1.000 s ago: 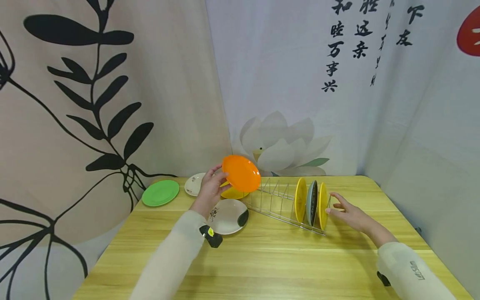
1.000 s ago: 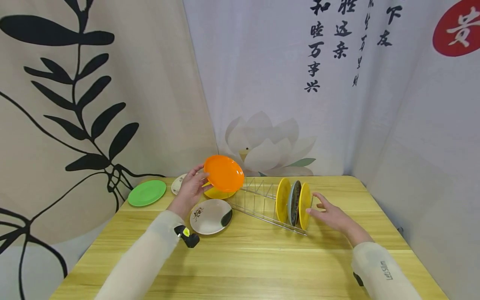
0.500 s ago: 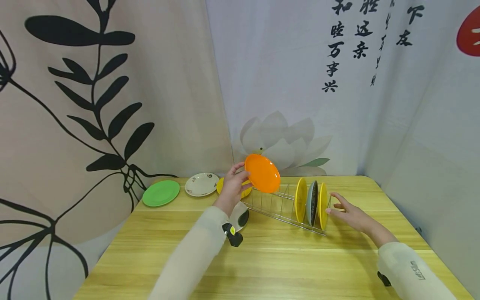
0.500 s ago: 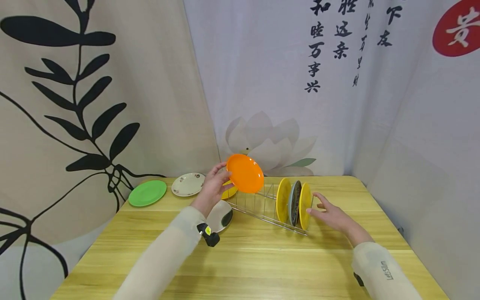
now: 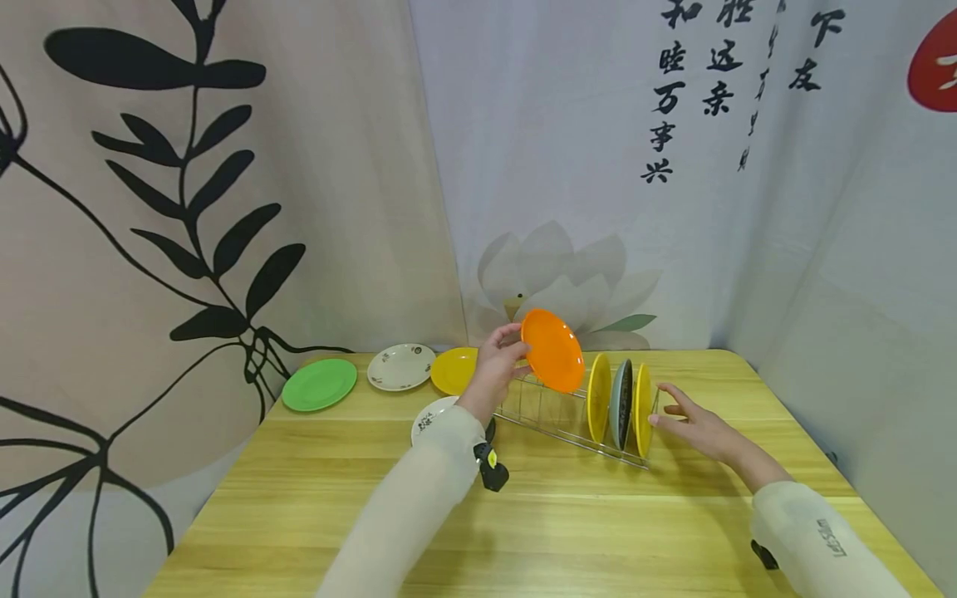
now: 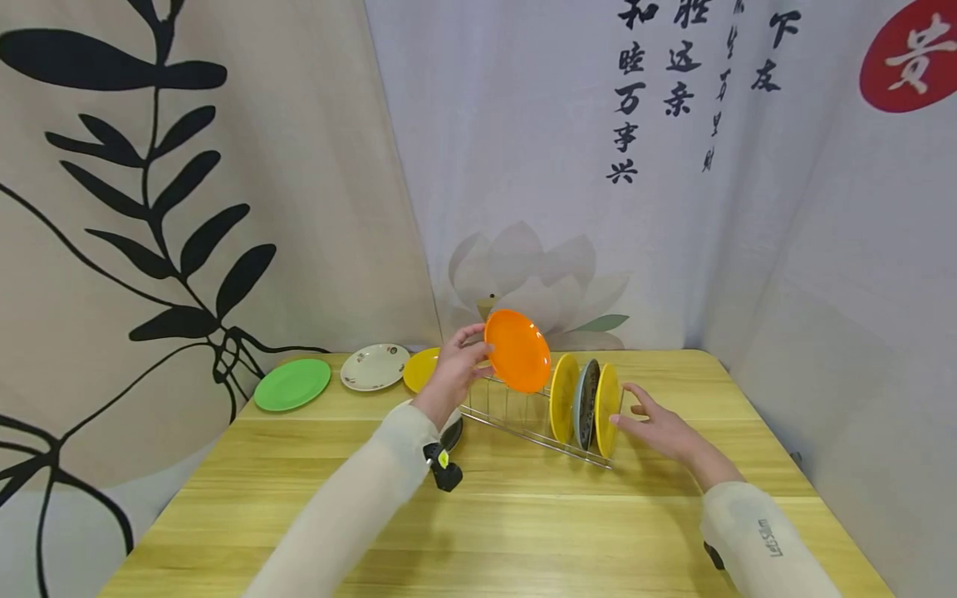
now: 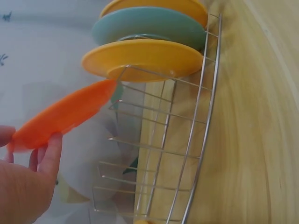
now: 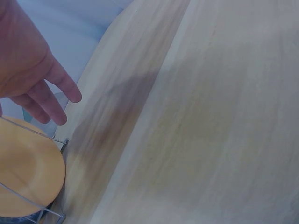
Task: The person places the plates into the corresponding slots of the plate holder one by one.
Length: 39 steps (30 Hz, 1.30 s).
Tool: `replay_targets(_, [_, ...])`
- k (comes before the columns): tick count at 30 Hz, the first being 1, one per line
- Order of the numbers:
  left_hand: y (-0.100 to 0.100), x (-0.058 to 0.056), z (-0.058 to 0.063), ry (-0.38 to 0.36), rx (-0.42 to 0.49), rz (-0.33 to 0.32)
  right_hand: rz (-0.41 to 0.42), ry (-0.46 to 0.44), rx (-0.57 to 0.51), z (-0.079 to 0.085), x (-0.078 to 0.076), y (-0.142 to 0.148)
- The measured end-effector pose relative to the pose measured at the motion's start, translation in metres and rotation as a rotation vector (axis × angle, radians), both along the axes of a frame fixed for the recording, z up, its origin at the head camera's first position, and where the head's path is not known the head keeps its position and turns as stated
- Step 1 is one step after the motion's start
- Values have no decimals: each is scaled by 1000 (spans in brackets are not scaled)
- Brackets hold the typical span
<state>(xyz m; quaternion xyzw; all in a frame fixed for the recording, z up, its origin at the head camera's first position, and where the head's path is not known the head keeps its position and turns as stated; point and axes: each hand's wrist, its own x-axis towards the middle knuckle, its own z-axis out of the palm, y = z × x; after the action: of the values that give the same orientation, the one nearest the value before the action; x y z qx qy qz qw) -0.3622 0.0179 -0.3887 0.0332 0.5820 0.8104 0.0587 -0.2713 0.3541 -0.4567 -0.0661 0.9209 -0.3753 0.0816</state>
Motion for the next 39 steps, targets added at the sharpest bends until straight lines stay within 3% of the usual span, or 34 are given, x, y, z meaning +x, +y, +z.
replay_targets(19, [37,11,-9,56,-172,-36,3,3,1,-2,-3,2])
replay_targets(26, [45,17,-19,48,-247,-62,0,-2,4,-2,-3,3])
replay_targets(33, [44,21,-29,28,-256,-10,7,1,3,-3,-4,1])
replay_targets(39, [36,18,-30,21,-290,17,2,4,0,-3,-3,1])
